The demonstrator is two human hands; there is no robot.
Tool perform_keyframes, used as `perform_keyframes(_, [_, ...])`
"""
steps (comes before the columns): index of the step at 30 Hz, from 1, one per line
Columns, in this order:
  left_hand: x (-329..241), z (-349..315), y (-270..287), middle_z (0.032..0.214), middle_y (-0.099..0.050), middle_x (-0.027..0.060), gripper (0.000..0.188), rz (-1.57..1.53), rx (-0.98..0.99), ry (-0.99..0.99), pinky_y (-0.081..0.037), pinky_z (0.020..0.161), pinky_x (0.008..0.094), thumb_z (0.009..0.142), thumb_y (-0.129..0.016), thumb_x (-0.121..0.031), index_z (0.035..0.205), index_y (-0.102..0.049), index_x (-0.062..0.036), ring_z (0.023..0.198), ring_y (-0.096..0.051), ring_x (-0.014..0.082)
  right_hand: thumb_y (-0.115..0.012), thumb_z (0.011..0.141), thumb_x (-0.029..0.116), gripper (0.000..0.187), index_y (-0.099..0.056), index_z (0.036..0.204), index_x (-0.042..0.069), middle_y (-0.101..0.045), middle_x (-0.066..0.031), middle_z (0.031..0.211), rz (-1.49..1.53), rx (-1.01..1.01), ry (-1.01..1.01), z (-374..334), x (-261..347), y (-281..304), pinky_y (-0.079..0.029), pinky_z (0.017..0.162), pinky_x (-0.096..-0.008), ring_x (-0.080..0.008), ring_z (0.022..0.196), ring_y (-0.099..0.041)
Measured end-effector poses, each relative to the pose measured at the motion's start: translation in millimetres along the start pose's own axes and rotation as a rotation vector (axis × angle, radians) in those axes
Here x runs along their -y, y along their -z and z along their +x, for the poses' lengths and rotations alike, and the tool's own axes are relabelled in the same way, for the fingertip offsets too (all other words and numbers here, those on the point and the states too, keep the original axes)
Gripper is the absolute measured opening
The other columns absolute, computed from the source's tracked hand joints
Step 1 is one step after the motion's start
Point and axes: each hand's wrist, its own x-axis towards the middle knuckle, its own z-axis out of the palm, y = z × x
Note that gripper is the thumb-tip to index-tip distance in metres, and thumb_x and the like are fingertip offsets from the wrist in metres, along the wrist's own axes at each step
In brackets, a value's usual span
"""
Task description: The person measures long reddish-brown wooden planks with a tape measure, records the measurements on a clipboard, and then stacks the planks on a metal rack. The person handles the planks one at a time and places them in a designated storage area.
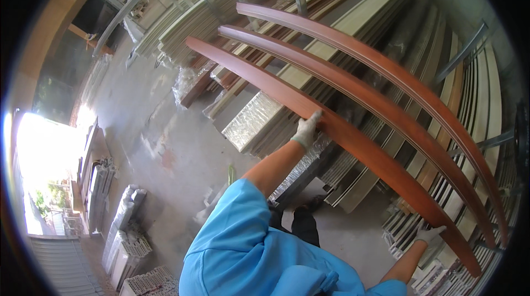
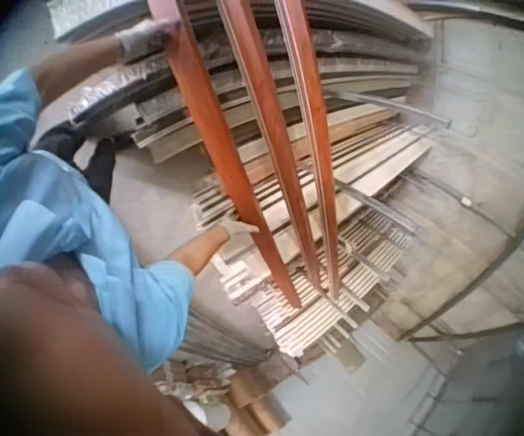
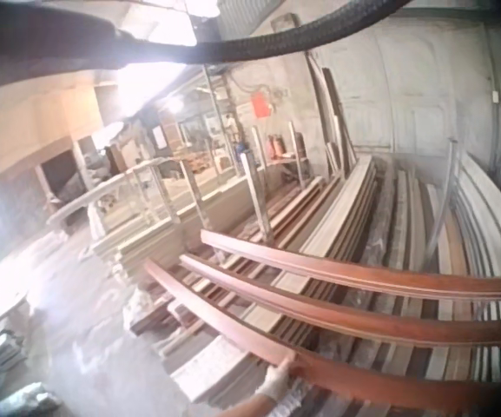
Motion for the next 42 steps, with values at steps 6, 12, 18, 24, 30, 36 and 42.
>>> perform_keyframes(6, [12, -117, 85, 0.100, -0.069, 0.0088, 0.050, 0.786, 0.574, 0.111, -0.056, 0.078, 0.0323, 0.091, -0.074, -0.030, 0.135, -0.060, -0.0101, 0.096, -0.068, 0.0220, -0.057, 0.102, 0.044, 0.057, -0.050, 0.143, 0.005, -0.057, -0.0041, 0.111, -0.255, 0.441, 0.134, -63, 44, 33, -0.044, 0.079, -0.0300, -0.0104, 0.091, -0.051])
perform_keyframes(12, [9, -215, 204, 0.125, -0.067, 0.0114, 0.060, 1.187, 0.548, 0.054, -0.051, 0.097, 0.0329, 0.094, -0.072, -0.041, 0.137, -0.059, -0.0010, 0.112, -0.065, 0.0209, -0.060, 0.098, 0.052, 0.069, -0.049, 0.145, 0.004, -0.053, -0.0019, 0.101, -0.053, 1.226, 0.498, -282, 125, -14, -0.040, 0.075, -0.0274, -0.0108, 0.087, -0.047])
perform_keyframes(18, [18, -246, 320, 0.117, -0.068, 0.0082, 0.052, 0.931, 0.295, 0.065, -0.051, 0.081, 0.0278, 0.094, -0.073, -0.032, 0.131, -0.062, 0.0028, 0.092, -0.064, 0.0153, -0.060, 0.097, 0.028, 0.031, -0.062, 0.128, 0.023, -0.063, -0.0041, 0.086, -0.006, 1.904, 0.785, -495, 198, 33, -0.043, 0.062, -0.0279, -0.0139, 0.071, -0.055])
perform_keyframes(24, [20, -282, 349, 0.103, -0.068, 0.0053, 0.056, 0.866, 0.144, 0.173, -0.050, 0.074, 0.0261, 0.092, -0.076, -0.035, 0.130, -0.062, 0.0036, 0.082, -0.061, 0.0110, -0.051, 0.100, 0.021, 0.039, -0.066, 0.119, 0.051, -0.061, -0.0016, 0.080, 0.573, 1.839, 1.089, -541, 166, 45, -0.031, 0.041, -0.0192, -0.0079, 0.053, -0.047])
perform_keyframes(30, [72, -274, 278, 0.101, -0.068, 0.0032, 0.053, 0.889, 0.259, 0.127, -0.050, 0.071, 0.0256, 0.093, -0.075, -0.034, 0.129, -0.063, 0.0026, 0.078, -0.060, 0.0102, -0.075, 0.087, 0.029, 0.040, -0.067, 0.121, 0.010, -0.068, -0.0107, 0.106, -0.079, 2.395, 0.866, -452, 260, 84, -0.055, 0.065, -0.0357, -0.0257, 0.078, -0.066])
perform_keyframes(36, [147, -279, 160, 0.101, -0.070, 0.0038, 0.046, 0.782, 0.541, 0.094, -0.050, 0.072, 0.0248, 0.095, -0.072, -0.027, 0.129, -0.063, 0.0023, 0.080, -0.062, 0.0099, -0.070, 0.091, 0.035, 0.021, -0.072, 0.098, 0.016, -0.071, -0.0058, 0.098, -0.132, 2.235, 0.971, -372, 309, 155, -0.051, 0.059, -0.0361, -0.0205, 0.070, -0.064])
perform_keyframes(42, [177, -303, 96, 0.101, -0.070, 0.0045, 0.048, 0.989, 0.657, 0.142, -0.052, 0.072, 0.0267, 0.093, -0.075, -0.029, 0.127, -0.063, 0.0021, 0.081, -0.063, 0.0098, -0.078, 0.083, 0.045, 0.044, -0.073, 0.113, 0.012, -0.068, -0.0049, 0.088, -0.425, 1.681, 1.018, -285, 271, 145, -0.051, 0.064, -0.0346, -0.0228, 0.074, -0.064])
